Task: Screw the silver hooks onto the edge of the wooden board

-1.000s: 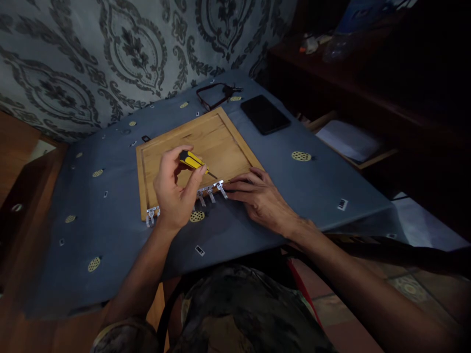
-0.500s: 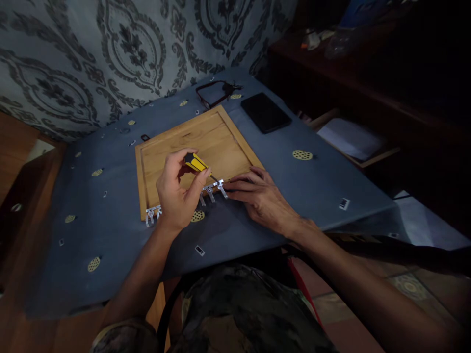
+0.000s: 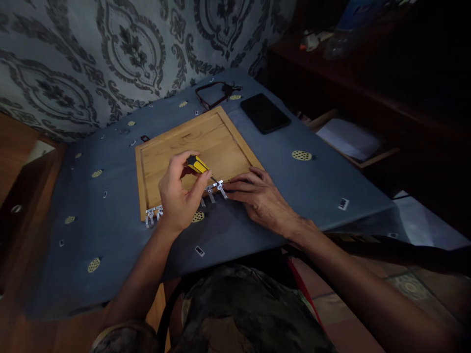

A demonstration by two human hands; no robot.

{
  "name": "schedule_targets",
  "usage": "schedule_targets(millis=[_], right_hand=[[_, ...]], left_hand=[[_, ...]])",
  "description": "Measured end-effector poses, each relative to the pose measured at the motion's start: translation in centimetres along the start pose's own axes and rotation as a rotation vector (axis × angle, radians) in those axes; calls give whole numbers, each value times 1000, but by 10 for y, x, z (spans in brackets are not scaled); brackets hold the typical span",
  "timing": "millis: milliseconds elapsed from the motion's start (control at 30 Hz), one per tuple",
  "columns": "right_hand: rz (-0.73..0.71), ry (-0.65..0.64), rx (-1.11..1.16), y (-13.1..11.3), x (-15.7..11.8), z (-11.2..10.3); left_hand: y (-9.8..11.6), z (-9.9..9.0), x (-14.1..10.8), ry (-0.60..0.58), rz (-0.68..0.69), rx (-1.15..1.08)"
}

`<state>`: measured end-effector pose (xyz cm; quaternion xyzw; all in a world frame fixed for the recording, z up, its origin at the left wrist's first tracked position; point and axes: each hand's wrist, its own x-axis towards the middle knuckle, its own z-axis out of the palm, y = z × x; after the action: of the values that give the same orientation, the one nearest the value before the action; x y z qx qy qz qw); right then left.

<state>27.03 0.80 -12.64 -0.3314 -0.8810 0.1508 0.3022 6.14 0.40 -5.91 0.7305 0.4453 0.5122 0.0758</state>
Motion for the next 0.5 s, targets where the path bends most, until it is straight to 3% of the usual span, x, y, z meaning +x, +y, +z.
schedule_targets(millis=[200, 500], right_hand=[[0, -3, -1, 0, 0, 1], [1, -9, 1, 1, 0, 0]], left_hand=[[0, -2, 4, 10, 159, 73], [2, -5, 5, 30, 196, 164]])
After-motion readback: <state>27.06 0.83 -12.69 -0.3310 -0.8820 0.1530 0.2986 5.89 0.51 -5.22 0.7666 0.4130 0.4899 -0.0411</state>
